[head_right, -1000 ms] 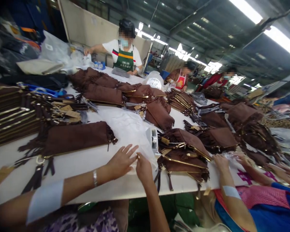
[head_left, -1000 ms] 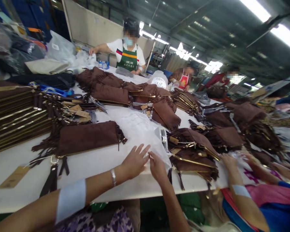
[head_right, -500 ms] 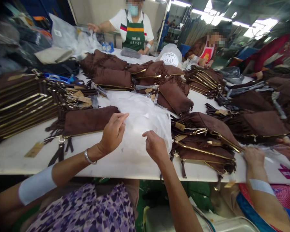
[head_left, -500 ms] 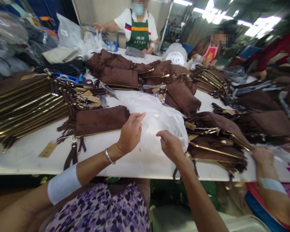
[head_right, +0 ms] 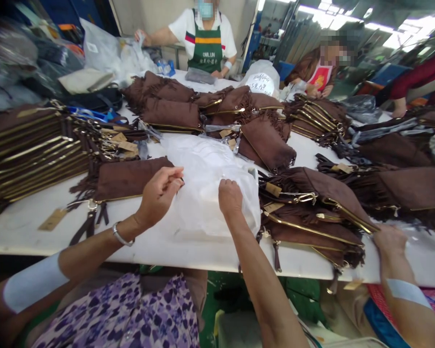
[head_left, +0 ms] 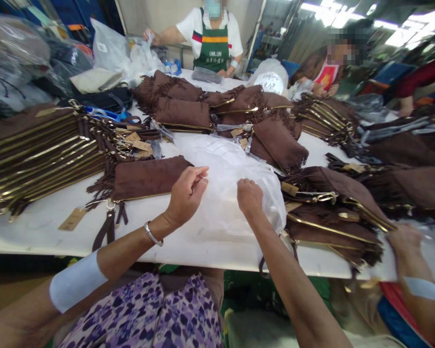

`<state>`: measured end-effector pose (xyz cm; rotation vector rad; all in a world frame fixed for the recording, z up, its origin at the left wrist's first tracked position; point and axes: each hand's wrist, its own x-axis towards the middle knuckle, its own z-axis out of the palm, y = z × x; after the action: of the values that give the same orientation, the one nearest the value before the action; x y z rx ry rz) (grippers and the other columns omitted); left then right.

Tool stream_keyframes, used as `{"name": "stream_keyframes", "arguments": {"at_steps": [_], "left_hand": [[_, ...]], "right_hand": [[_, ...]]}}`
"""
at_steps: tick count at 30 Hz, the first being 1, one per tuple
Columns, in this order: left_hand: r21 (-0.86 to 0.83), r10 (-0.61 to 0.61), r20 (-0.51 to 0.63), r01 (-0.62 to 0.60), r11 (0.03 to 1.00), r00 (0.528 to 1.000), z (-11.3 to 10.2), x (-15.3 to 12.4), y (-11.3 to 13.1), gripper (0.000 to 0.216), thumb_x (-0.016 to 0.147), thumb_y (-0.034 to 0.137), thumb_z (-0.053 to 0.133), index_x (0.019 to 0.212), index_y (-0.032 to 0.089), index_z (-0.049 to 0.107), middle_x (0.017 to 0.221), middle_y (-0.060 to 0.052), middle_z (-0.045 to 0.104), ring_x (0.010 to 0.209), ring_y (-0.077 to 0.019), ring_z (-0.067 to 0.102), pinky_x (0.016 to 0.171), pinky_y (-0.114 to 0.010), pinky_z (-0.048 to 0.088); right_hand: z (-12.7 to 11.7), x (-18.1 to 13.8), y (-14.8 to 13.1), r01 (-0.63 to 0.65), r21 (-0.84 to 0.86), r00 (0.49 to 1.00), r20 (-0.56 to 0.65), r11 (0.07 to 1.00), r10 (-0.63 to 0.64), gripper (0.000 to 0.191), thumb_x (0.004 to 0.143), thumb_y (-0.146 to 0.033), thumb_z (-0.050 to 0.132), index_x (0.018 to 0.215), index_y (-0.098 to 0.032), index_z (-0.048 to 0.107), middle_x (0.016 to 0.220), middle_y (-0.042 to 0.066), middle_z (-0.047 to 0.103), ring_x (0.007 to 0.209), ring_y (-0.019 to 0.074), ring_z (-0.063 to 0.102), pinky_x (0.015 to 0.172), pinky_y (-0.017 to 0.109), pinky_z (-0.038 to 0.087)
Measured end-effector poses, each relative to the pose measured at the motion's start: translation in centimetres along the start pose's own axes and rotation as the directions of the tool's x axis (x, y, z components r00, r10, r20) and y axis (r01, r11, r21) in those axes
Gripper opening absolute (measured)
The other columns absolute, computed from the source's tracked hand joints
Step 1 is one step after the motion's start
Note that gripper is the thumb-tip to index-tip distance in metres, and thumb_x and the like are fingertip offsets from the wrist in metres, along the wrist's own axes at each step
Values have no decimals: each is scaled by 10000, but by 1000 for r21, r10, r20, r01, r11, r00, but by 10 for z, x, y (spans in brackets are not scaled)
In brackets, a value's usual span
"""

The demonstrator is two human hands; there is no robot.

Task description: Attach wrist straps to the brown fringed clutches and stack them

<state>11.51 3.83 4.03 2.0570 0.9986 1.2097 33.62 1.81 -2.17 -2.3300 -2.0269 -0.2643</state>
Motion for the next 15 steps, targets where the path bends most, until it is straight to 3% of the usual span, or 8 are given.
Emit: {"name": "stream_keyframes", "arguments": {"at_steps": [2, 4, 7, 10, 13, 15], "left_hand": [[-33, -149, -41, 148, 988, 988, 8, 14, -13, 334, 961, 353, 471, 1214, 146, 540, 1138, -106, 619, 967, -185, 634, 865, -309, 520], [30, -253, -50, 255, 967, 966, 21, 34, -28, 457, 933, 413, 506, 1288, 126, 481, 1303, -162, 544, 1135, -238, 586, 973, -360, 475], [190, -414, 52, 398, 897, 909, 49, 72, -50, 813, 868, 552, 554, 1473, 101, 252, 1539, -233, 243, 1408, -336, 309, 1131, -440, 312], [335, -568, 159, 497, 800, 807, 82, 107, -66, 1091, 758, 710, 591, 1538, 187, 35, 1597, -219, 11, 1432, -423, 210, 1125, -506, 290], [520, -566, 333, 354, 778, 755, 113, 127, -79, 1193, 732, 679, 642, 1527, 219, -119, 1586, -251, -59, 1415, -471, 210, 1077, -556, 325], [570, -501, 482, 178, 802, 718, 132, 129, -85, 1166, 736, 541, 709, 1533, 221, -79, 1588, -253, -9, 1426, -481, 149, 1060, -603, 320]], "right_hand": [[-2, -10, 4, 26, 7, 1000, 8, 1000, -26, 230, 873, -23, 433, 940, -79, 646, 896, 153, 652, 858, 242, 586, 768, 344, 450], [-7, -23, 4, 87, 18, 996, 7, 996, -87, 189, 865, -36, 476, 906, -93, 651, 894, 141, 652, 859, 241, 578, 775, 342, 443], [-17, -45, -4, 164, 16, 986, -28, 986, -164, 141, 854, -41, 534, 875, -140, 633, 887, 105, 642, 865, 241, 562, 749, 335, 432], [-25, -72, -10, 174, 27, 982, -84, 984, -171, 110, 894, -100, 550, 844, -192, 584, 806, 58, 611, 782, 228, 549, 679, 330, 415], [-27, -100, -9, 181, 219, 977, -153, 959, -149, 167, 951, -153, 481, 808, -218, 537, 768, 34, 585, 736, 208, 548, 674, 320, 408], [-23, -119, -7, 223, 386, 965, -219, 895, -146, 199, 973, -183, 426, 806, -222, 528, 749, 23, 586, 711, 189, 561, 662, 297, 414]]}}
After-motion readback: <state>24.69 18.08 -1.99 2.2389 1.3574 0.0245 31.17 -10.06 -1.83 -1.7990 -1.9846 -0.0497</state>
